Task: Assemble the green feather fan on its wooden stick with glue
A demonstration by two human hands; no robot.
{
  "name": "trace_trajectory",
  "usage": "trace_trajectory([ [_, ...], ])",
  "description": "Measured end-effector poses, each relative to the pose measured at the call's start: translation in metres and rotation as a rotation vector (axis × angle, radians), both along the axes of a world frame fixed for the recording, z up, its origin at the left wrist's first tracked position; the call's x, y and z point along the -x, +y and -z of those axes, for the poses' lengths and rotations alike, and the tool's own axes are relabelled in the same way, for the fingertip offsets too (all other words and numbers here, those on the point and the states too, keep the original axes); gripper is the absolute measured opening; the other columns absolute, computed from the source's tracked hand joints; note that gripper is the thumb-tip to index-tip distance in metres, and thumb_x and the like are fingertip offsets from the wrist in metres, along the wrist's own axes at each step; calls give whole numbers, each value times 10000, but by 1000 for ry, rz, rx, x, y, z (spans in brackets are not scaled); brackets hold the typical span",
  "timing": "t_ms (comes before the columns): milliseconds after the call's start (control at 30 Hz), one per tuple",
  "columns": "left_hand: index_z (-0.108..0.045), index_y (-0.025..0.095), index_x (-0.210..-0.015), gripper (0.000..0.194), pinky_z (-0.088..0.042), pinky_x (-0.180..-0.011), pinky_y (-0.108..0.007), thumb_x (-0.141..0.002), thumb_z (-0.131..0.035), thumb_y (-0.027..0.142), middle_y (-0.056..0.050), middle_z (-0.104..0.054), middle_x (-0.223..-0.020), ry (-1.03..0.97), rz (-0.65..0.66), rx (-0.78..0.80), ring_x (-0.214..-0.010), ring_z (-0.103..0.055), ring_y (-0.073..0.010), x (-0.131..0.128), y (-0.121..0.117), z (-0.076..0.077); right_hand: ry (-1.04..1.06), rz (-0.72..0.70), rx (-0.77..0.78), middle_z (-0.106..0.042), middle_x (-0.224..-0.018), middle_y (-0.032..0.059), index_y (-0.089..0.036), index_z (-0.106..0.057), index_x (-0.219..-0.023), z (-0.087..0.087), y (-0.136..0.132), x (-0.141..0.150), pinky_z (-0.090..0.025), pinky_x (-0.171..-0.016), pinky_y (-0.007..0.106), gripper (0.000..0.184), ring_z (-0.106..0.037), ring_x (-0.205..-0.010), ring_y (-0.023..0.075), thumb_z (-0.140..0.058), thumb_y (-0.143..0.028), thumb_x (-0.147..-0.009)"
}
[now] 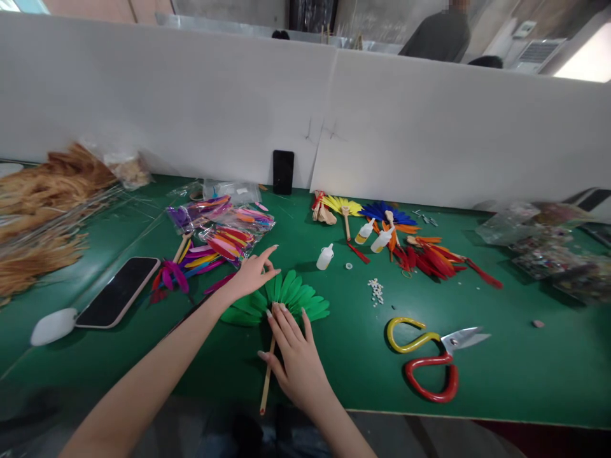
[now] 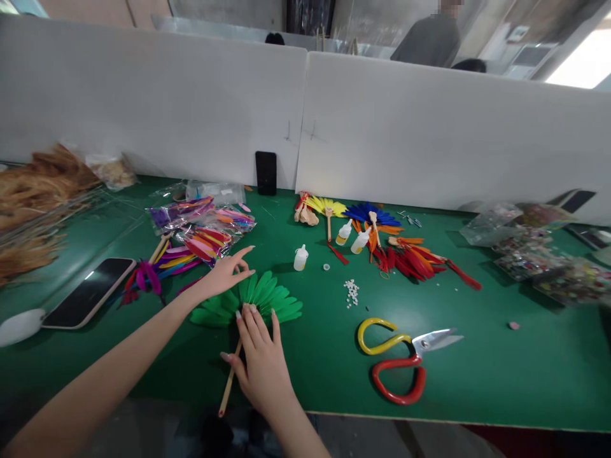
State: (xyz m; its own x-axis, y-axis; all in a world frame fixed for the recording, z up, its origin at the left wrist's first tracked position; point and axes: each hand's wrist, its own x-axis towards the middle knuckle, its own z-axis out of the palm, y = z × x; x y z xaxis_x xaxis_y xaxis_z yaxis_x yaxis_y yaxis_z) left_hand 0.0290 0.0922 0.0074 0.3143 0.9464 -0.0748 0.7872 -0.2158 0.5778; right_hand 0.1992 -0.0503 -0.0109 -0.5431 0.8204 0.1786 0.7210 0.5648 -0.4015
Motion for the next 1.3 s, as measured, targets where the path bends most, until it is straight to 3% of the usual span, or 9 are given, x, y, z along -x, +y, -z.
trace_trajectory([
  [167, -384, 147, -1330, 653, -417, -679, -268, -749, -565, 383, -6, -667, -785, -126, 26, 190, -705, -595, -178, -7, 17, 3, 4, -2, -14, -140, -1502, 25, -195, -123, -1441, 0, 0, 0, -182, -1110, 514, 574, -146, -1382, 213, -329, -385, -940],
  [400, -568, 149, -1136, 436, -411, -645, -257, -760, -535, 367, -22, -654, -763, -136, 21, 131, -682, -583, -174, -18, 24, 5, 5, 3, -17, -133, -1503, 18, -193, -123, -1441, 0, 1, -1, -192, -1109, 507, 577, -139, -1384, 207, -323, -397, -939],
  [567, -556, 172, -1140, 405, -414, -678, -261, -776, -520, 345, -32, -680, -875, -148, 28, 136, -718, -602, -173, -24, 27, -1, 8, 4, -13, -129, -1504, 9, -196, -124, -1440, -1, 0, -1, -196, -1108, 507, 571, -138, -1384, 201, -307, -408, -942],
  [700, -535, 157, -1146, 454, -423, -690, -265, -760, -546, 395, -32, -694, -771, -153, 41, 227, -768, -629, -200, -27, 26, -5, 19, 5, -13, -140, -1502, 9, -199, -138, -1438, -2, 0, -1, -190, -1110, 507, 567, -142, -1383, 203, -301, -420, -942],
  [967, -497, 154, -1155, 640, -388, -571, -241, -590, -699, 376, 21, -630, -628, -170, 43, 314, -631, -593, -181, -30, 24, -3, 30, 8, -33, -160, -1499, 27, -196, -150, -1438, -1, 0, -1, -188, -1110, 499, 570, -161, -1379, 212, -310, -419, -939],
  [1300, -568, 164, -912, 399, -391, -575, -241, -596, -681, 380, 26, -596, -604, -275, 11, 319, -606, -567, -155, -24, 24, 3, 35, 11, -40, -168, -1499, 25, -200, -144, -1438, 0, -1, -1, -199, -1105, 507, 573, -169, -1377, 212, -320, -415, -937],
])
